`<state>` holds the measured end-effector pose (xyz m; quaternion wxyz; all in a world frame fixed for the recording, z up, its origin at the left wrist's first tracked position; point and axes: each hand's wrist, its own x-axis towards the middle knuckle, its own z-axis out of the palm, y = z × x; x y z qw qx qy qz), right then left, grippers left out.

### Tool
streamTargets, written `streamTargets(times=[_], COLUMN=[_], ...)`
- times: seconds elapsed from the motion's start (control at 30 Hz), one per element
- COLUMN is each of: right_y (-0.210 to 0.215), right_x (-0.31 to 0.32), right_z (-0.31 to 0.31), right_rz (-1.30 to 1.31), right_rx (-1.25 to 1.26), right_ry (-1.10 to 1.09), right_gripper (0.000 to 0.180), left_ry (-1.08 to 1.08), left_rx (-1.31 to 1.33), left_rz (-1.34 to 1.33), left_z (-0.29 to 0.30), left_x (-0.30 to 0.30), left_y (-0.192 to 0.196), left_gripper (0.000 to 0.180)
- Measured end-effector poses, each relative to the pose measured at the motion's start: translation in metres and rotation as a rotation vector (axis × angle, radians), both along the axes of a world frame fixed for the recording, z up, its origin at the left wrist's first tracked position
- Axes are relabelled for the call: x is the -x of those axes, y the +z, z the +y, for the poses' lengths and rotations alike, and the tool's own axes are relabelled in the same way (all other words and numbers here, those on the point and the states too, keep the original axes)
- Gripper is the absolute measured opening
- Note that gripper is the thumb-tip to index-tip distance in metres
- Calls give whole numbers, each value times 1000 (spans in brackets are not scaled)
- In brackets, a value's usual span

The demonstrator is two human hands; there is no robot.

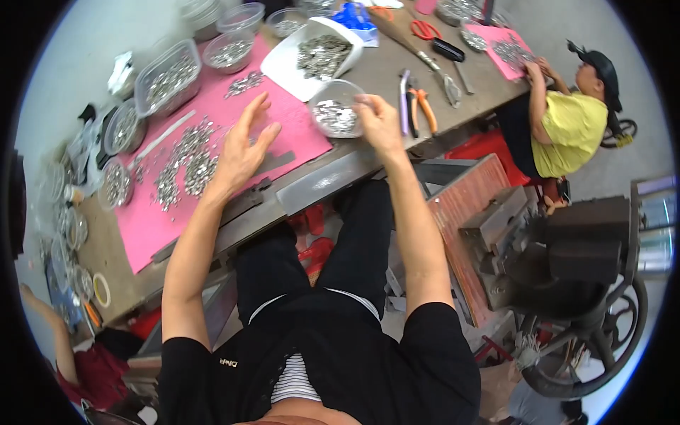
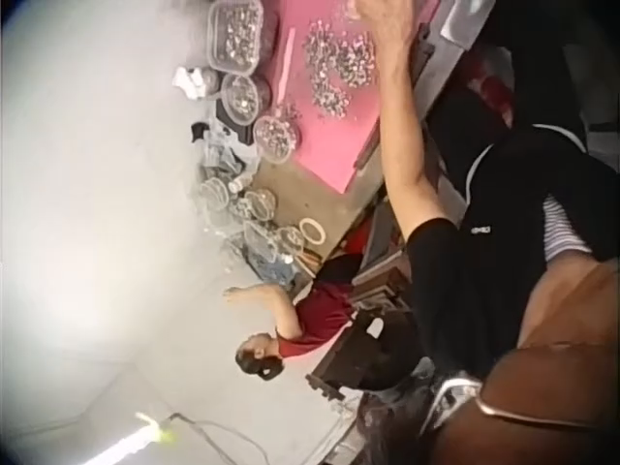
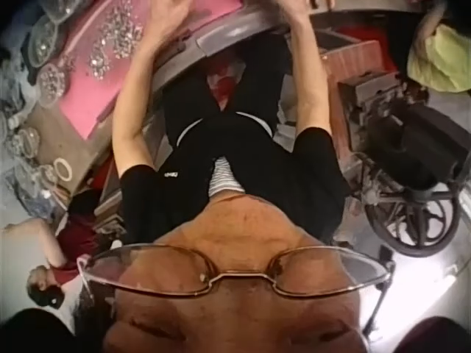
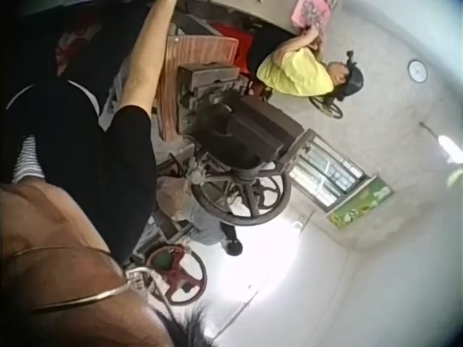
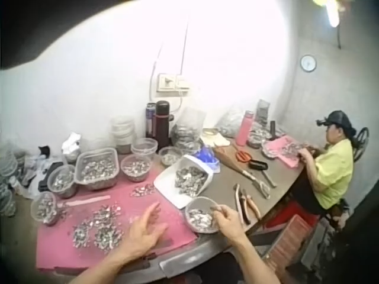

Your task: Assembling small metal components using a manual press and cleaning them with a brush.

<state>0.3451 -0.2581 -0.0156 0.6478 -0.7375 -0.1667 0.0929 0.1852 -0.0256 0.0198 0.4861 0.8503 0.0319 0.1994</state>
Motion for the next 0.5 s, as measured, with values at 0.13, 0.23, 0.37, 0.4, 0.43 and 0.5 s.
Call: streamTargets(times=[0.13,0.23,0.37,0.4,0.43,0.5], right_y=[27,29,30,27,16,-9], right_x=[29,51,23,2,-15,-35], right_z=[18,21,-7,-21,-40,-72], right_rz=[-97,-127,-494,-795,-856,-745], right_rx=[-28,-44,168,386,619,859], right_ry=[141,225,-50,-212,-368,-407], right_gripper=[25,26,22,20,25,30], left_ry=[-173,-217,-144,-123,-125,-63], left_rx=[949,1132,1192,1171,1168,1126], left_rz=[193,166,112,70,71,78], left_z=[-36,-49,-37,-32,-25,-20], left_x=[14,23,60,76,89,112], left_y=[5,5,9,14,13,13], left_gripper=[88,77,63,62,62,68])
